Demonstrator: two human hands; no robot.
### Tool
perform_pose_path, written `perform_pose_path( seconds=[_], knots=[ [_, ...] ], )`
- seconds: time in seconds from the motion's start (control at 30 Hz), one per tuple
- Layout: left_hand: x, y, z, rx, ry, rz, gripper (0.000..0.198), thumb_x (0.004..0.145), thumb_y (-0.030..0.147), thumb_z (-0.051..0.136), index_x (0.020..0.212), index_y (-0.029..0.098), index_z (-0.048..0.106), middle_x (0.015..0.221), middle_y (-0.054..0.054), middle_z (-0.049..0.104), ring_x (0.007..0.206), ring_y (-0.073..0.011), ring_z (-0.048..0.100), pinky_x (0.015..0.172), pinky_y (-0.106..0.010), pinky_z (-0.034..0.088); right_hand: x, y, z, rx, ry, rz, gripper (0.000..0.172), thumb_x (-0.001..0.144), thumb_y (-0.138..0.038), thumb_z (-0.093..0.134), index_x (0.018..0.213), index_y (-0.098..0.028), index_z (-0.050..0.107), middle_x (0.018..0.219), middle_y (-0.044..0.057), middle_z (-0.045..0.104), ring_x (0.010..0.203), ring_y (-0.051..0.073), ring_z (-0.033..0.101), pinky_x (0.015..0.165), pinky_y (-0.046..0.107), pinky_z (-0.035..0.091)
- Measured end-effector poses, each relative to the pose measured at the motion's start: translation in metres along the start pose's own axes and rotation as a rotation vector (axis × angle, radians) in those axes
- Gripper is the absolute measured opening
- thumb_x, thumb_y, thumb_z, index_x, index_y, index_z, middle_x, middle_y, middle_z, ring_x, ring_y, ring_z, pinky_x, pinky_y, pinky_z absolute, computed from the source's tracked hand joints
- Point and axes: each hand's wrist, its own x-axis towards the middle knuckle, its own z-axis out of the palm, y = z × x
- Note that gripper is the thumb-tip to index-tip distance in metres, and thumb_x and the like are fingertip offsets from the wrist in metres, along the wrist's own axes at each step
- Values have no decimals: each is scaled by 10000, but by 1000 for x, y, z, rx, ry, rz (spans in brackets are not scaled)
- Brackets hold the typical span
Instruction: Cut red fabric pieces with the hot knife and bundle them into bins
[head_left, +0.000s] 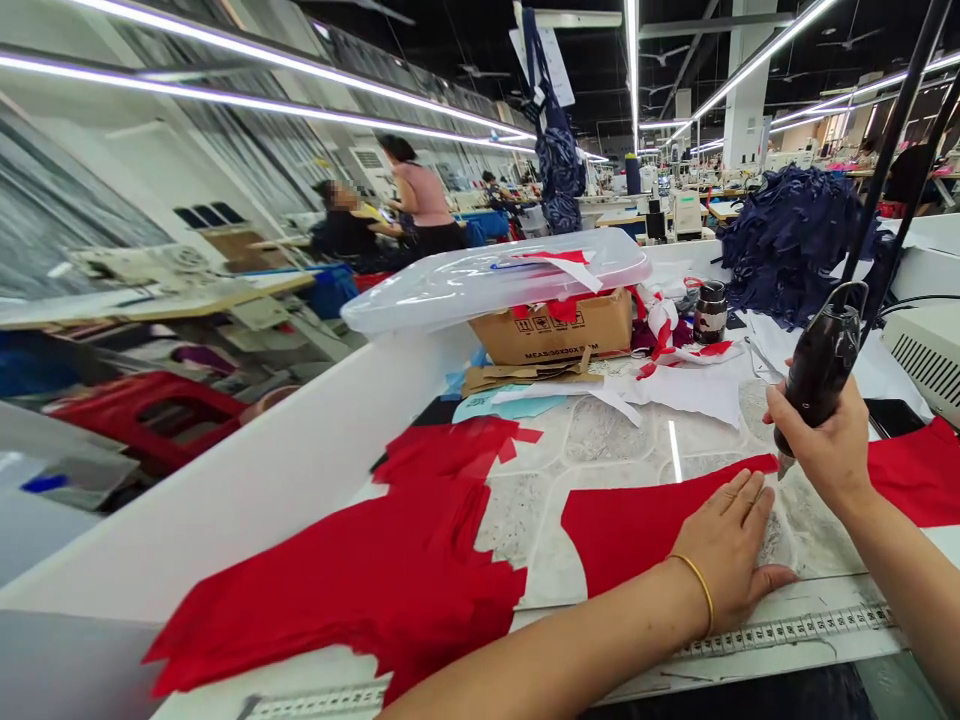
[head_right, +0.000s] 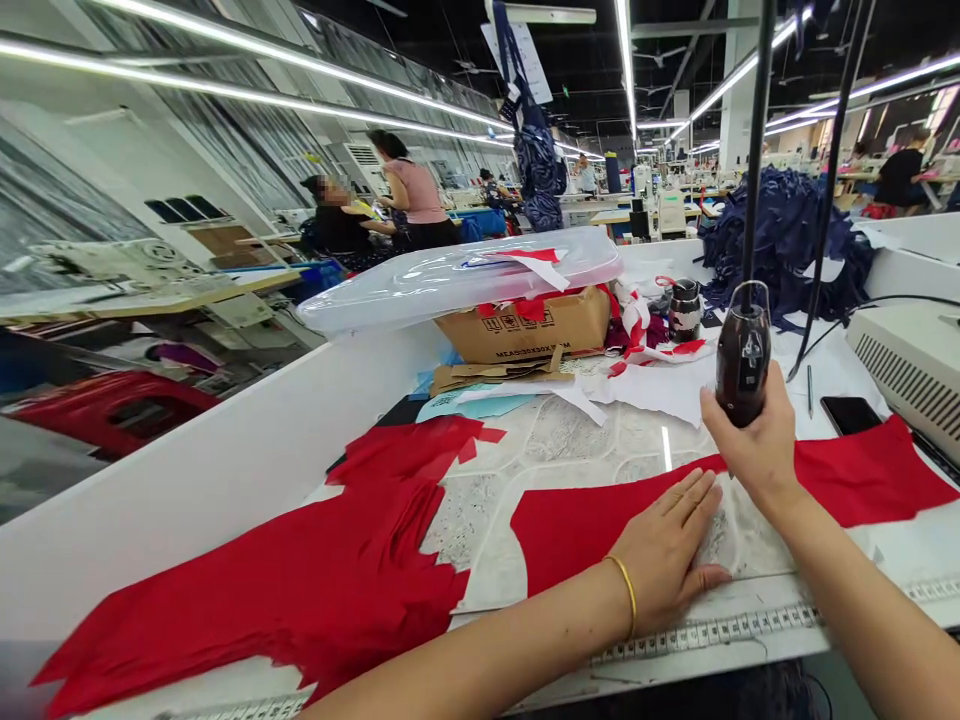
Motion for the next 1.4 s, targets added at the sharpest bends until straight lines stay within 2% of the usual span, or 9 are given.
perform_pose_path(
  seconds=[0.1,0.23,0.43,0.67,0.93,1.23,1.33,1.4],
  knots=[
    [13,-4,5,23,10,1,812,952,665,305,1504,69,304,1600,-192,248,1509,-284,156,1232,-469,241,6,6,-1,5,46,34,324,766,-434,675,979,-226,548,743,-16,572,634,161,552,590,326,483],
    [20,-11,9,32,-12,3,835,940,689,294,1510,80,294,1604,-183,248,1506,-293,172,1227,-468,246,10,8,1,42,38,38,291,776,-453,651,924,-222,558,706,-16,553,609,155,532,566,320,467],
    [17,-16,8,22,-33,-14,851,931,706,285,1497,72,327,1592,-195,275,1498,-303,202,1225,-466,243,11,12,2,97,83,49,263,777,-447,643,862,-230,521,689,-22,532,597,147,517,570,325,474],
    [14,-19,7,19,-29,-15,828,941,685,295,1499,73,320,1588,-199,289,1492,-314,225,1216,-481,257,14,18,5,139,114,42,282,782,-447,650,908,-226,527,751,4,555,656,165,547,616,350,512],
    [12,-21,12,84,16,-16,754,965,641,299,1494,104,333,1592,-178,291,1494,-293,229,1205,-476,286,13,28,10,184,157,14,304,782,-438,686,948,-224,549,765,-7,559,637,152,543,591,337,505],
    [13,-19,11,104,34,7,739,966,626,324,1476,92,363,1571,-193,330,1478,-306,272,1186,-502,323,13,30,12,120,172,23,262,758,-417,687,858,-224,541,716,-17,534,618,151,512,580,334,477],
    [13,-22,6,108,89,23,692,973,601,345,1457,109,387,1548,-187,382,1453,-306,328,1165,-500,360,12,30,12,143,201,39,278,752,-428,696,860,-224,541,706,-21,540,600,147,511,573,333,476],
    [14,-26,2,123,145,24,586,994,509,375,1427,117,424,1515,-180,433,1423,-303,379,1146,-495,389,11,30,10,187,220,37,297,756,-434,704,896,-226,544,715,-20,557,608,147,530,581,330,487]
  ],
)
